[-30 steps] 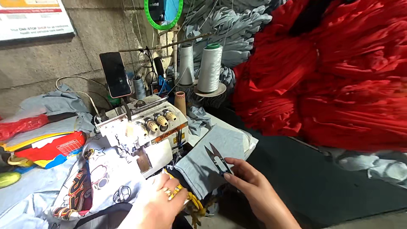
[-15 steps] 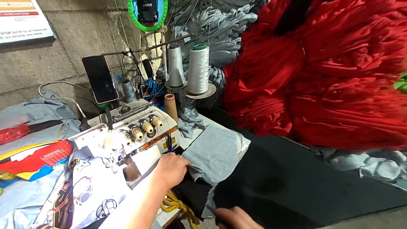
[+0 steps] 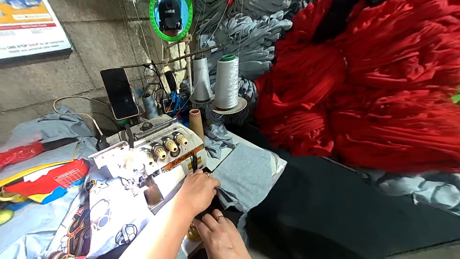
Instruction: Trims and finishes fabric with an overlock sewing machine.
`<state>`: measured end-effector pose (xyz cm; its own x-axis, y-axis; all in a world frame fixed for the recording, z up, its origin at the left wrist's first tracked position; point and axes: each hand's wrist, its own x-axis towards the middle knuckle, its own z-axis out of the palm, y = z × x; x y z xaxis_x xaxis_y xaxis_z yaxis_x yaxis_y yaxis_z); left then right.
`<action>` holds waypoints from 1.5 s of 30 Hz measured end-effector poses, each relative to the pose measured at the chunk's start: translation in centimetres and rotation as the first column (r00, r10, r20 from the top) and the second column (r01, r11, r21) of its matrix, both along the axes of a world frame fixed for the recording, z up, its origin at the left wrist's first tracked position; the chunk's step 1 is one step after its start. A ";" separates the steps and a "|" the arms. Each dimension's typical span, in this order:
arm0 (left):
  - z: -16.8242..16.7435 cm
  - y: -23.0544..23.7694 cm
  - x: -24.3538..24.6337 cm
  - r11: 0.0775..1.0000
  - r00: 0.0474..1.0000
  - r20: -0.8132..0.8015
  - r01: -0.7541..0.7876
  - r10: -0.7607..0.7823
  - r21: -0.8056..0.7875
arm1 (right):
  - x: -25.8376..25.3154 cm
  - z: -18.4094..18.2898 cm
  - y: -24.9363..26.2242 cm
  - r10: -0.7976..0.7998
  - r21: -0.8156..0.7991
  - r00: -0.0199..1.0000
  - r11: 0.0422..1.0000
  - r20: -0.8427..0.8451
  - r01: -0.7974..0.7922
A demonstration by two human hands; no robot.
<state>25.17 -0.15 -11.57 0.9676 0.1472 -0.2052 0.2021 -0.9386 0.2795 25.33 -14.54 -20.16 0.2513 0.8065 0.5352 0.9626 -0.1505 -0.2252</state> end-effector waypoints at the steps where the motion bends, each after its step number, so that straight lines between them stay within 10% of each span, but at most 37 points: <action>1: 0.1 0.0 -0.1 1.000 1.000 0.012 -0.008 0.008 -0.003 | 0.1 0.0 0.0 0.009 0.002 1.000 1.000 -0.005 -0.009; 13: -1.0 -0.9 -3.1 0.994 0.998 -0.052 0.035 -0.030 0.102 | 0.8 0.1 -5.1 -0.026 0.241 0.989 0.969 -0.145 0.060; 22: -3.0 -1.5 -7.4 0.972 0.910 0.412 -0.046 -0.054 0.229 | 6.3 -0.1 -4.3 0.049 0.179 0.995 0.983 -0.084 -0.033; 36: -4.3 -4.3 -8.3 0.981 0.878 0.445 0.116 -0.175 0.158 | 8.2 -2.4 -3.2 0.084 0.252 0.974 0.967 -0.212 -0.029; 45: -4.0 -5.6 -8.5 0.987 0.964 0.210 0.160 -0.161 0.020 | 12.9 4.8 0.7 -0.167 -0.111 0.590 0.985 -0.790 0.131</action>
<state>16.69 -5.73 -15.62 0.9999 -0.0132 0.0061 -0.0144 -0.9548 0.2970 38.23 -13.87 -15.33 0.6802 0.7322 0.0352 0.3688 -0.3004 -0.8796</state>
